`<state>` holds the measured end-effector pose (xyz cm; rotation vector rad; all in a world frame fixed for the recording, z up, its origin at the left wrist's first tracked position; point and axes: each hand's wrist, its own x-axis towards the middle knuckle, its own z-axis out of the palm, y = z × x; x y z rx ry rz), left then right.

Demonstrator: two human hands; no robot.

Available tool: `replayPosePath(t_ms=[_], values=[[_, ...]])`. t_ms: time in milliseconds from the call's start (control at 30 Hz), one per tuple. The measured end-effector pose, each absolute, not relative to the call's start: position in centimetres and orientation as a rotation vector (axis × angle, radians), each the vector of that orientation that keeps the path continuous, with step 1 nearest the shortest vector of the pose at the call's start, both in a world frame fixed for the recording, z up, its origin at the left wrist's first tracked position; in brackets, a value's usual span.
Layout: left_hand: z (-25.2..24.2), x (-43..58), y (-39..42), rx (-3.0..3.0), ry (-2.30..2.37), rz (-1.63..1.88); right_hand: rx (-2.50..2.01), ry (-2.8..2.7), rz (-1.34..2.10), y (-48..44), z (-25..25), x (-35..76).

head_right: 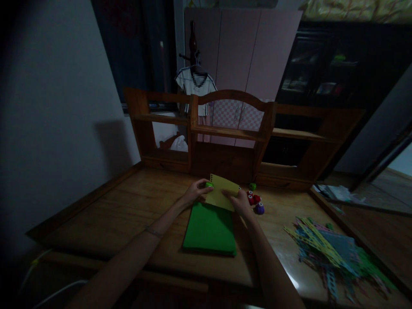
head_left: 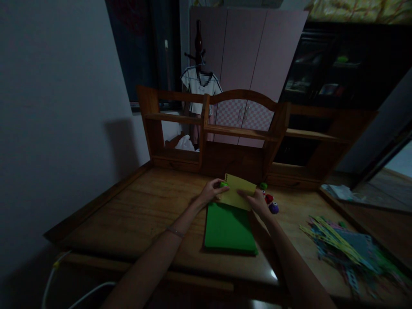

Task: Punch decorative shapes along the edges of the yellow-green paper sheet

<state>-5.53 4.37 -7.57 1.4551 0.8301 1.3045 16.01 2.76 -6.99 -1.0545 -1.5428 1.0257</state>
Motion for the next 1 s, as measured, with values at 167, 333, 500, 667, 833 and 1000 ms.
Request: replayPosePath(t_ms=[167, 333, 500, 667, 833, 1000], values=[[-8.03, -5.51, 4.83, 1.419, 0.816, 1.327, -1.057, -1.567, 1.021, 3.01, -7.37, 16.31], [-8.14, -5.45, 4.94, 1.363, 0.814, 1.292, -1.068, -1.554, 1.046, 3.18, -7.52, 16.4], [-8.34, -5.57, 4.99, 1.371, 0.826, 1.285, -1.079, -1.534, 1.044, 3.18, -7.5, 16.36], [-8.5, -5.72, 4.95, 1.403, 0.838, 1.251, -1.076, -1.528, 1.044, 3.4, -7.78, 16.44], [-8.46, -5.57, 5.0, 1.381, 0.834, 1.258, -1.077, -1.548, 1.04, 3.29, -7.56, 16.46], [-8.62, -5.49, 5.24, 1.369, 0.819, 1.265, -1.091, -1.539, 1.037, 2.93, -7.07, 16.27]])
